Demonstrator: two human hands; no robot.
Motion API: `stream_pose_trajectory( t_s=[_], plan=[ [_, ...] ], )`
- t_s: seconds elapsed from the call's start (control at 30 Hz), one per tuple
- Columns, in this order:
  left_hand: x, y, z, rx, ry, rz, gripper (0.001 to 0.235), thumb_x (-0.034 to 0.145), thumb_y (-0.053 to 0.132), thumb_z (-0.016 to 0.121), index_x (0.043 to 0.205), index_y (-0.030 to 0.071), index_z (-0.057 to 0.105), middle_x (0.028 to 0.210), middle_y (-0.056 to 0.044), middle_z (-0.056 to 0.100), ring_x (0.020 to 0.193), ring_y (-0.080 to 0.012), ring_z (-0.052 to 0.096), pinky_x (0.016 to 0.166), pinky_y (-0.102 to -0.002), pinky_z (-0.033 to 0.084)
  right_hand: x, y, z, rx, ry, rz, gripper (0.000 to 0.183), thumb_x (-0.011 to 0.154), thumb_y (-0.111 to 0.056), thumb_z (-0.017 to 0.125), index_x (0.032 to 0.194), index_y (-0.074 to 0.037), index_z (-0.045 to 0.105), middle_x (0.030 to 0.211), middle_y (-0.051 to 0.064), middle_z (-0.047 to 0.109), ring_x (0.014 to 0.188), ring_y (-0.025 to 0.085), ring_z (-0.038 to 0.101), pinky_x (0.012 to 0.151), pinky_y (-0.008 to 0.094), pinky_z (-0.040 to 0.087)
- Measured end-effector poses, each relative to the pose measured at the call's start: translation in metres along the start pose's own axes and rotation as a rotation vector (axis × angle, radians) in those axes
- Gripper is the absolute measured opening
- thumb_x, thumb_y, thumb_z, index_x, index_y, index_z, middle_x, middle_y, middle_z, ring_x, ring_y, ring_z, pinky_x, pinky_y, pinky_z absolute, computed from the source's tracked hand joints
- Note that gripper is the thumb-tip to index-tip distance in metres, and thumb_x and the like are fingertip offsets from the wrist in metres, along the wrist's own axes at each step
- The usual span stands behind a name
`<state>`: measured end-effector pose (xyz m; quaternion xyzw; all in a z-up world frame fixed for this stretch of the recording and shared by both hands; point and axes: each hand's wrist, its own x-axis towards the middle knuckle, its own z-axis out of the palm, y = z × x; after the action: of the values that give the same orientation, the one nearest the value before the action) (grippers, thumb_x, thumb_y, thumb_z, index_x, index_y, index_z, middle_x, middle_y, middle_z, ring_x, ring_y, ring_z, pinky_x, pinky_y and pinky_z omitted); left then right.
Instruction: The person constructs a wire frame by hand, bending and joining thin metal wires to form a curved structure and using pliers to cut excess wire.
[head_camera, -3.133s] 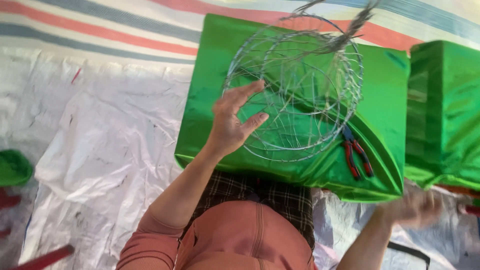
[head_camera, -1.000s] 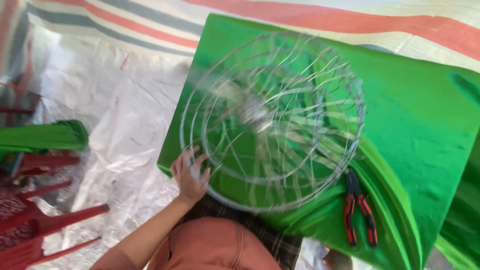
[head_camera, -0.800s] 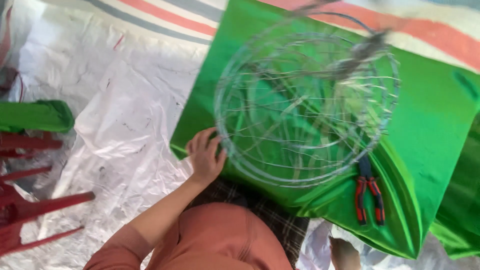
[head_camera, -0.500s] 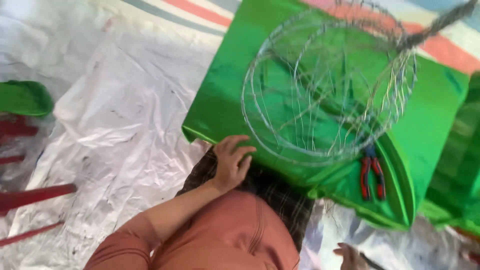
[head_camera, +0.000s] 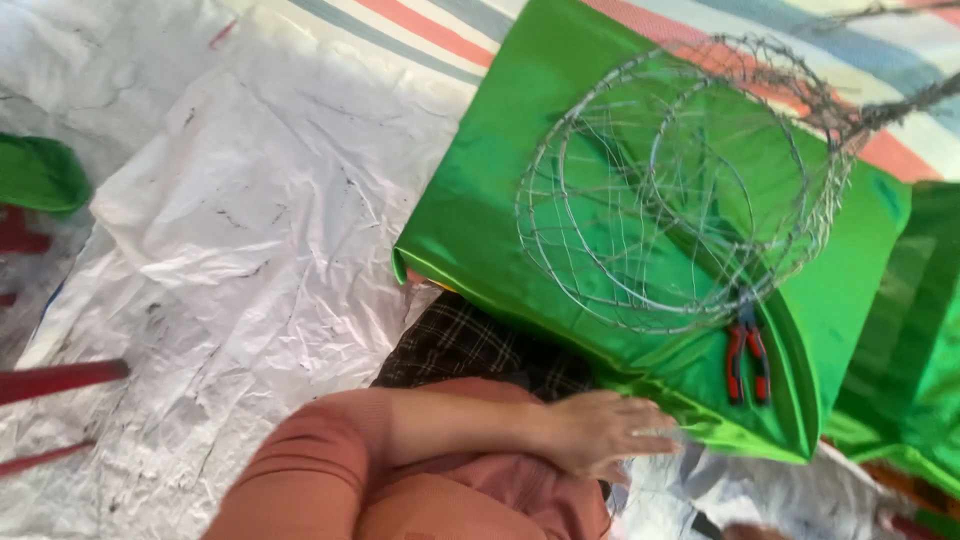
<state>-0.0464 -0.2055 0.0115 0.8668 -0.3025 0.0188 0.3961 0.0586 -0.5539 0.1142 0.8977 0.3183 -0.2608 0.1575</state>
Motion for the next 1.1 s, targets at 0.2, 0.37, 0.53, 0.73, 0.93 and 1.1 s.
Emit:
stream_pose_trajectory(
  t_s=[0.2, 0.37, 0.53, 0.73, 0.93, 1.1],
  plan=[
    [0.011, 0.009, 0.011, -0.923, -0.214, -0.466, 0.041, 0.085, 0.012, 0.059, 0.123, 0.018, 0.072, 0.118, 0.000, 0.078, 0.091, -0.0137, 0.076, 0.086, -0.028, 0.058, 0.012, -0.133, -0.149, -0.153, 0.029, -0.158, 0.095, 0.048, -0.113, 0.069, 0.114, -0.046, 0.065, 0.124, -0.011, 0.069, 0.113, 0.020, 0.072, 0.082, 0.043, 0.065],
    [-0.034, -0.013, -0.039, -1.578, 0.421, -0.605, 0.014, 0.104, 0.022, 0.062, 0.104, 0.010, 0.068, 0.077, -0.001, 0.058, 0.042, -0.0076, 0.043, 0.037, -0.024, 0.037, 0.041, -0.115, -0.084, 0.240, 0.764, -0.138, 0.039, 0.077, -0.025, 0.084, 0.115, -0.016, 0.079, 0.136, 0.018, 0.074, 0.124, 0.036, 0.071, 0.113, 0.045, 0.053],
    [-0.076, -0.018, -0.067, -1.546, 0.608, -0.549, 0.024, 0.111, 0.022, 0.049, 0.101, 0.006, 0.063, 0.056, 0.000, 0.048, 0.043, -0.0094, 0.045, 0.048, -0.025, 0.052, 0.057, -0.188, -0.006, 0.794, 0.488, -0.497, 0.078, 0.074, -0.055, 0.077, 0.138, -0.013, 0.064, 0.149, 0.010, 0.060, 0.139, 0.028, 0.057, 0.114, 0.044, 0.043],
    [-0.072, -0.021, -0.062, -1.397, 0.567, -0.708, 0.029, 0.111, 0.025, 0.047, 0.103, 0.007, 0.067, 0.062, -0.003, 0.059, 0.052, -0.0112, 0.056, 0.056, -0.025, 0.051, 0.054, -0.189, -0.005, 1.030, 0.252, -0.307, 0.013, 0.085, -0.016, 0.076, 0.093, -0.009, 0.082, 0.114, 0.003, 0.082, 0.104, 0.016, 0.079, 0.090, 0.029, 0.060],
    [-0.060, 0.000, -0.079, -1.070, 0.212, -0.590, 0.035, 0.109, 0.033, 0.043, 0.135, 0.013, 0.056, 0.096, 0.001, 0.071, 0.092, -0.0131, 0.065, 0.089, -0.031, 0.048, 0.059, -0.198, -0.014, 1.022, 0.271, -0.295, 0.026, 0.082, -0.013, 0.078, 0.106, -0.021, 0.085, 0.108, -0.003, 0.085, 0.103, 0.014, 0.077, 0.091, 0.027, 0.059],
    [-0.053, 0.007, -0.101, -1.039, 0.012, -0.582, 0.034, 0.108, 0.033, 0.044, 0.130, 0.008, 0.052, 0.101, -0.003, 0.075, 0.100, -0.0191, 0.072, 0.093, -0.034, 0.054, 0.063, -0.199, -0.039, 1.213, 0.142, -0.346, 0.017, 0.089, -0.020, 0.071, 0.093, -0.012, 0.085, 0.095, 0.002, 0.087, 0.082, 0.011, 0.080, 0.068, 0.027, 0.062]
  ],
)
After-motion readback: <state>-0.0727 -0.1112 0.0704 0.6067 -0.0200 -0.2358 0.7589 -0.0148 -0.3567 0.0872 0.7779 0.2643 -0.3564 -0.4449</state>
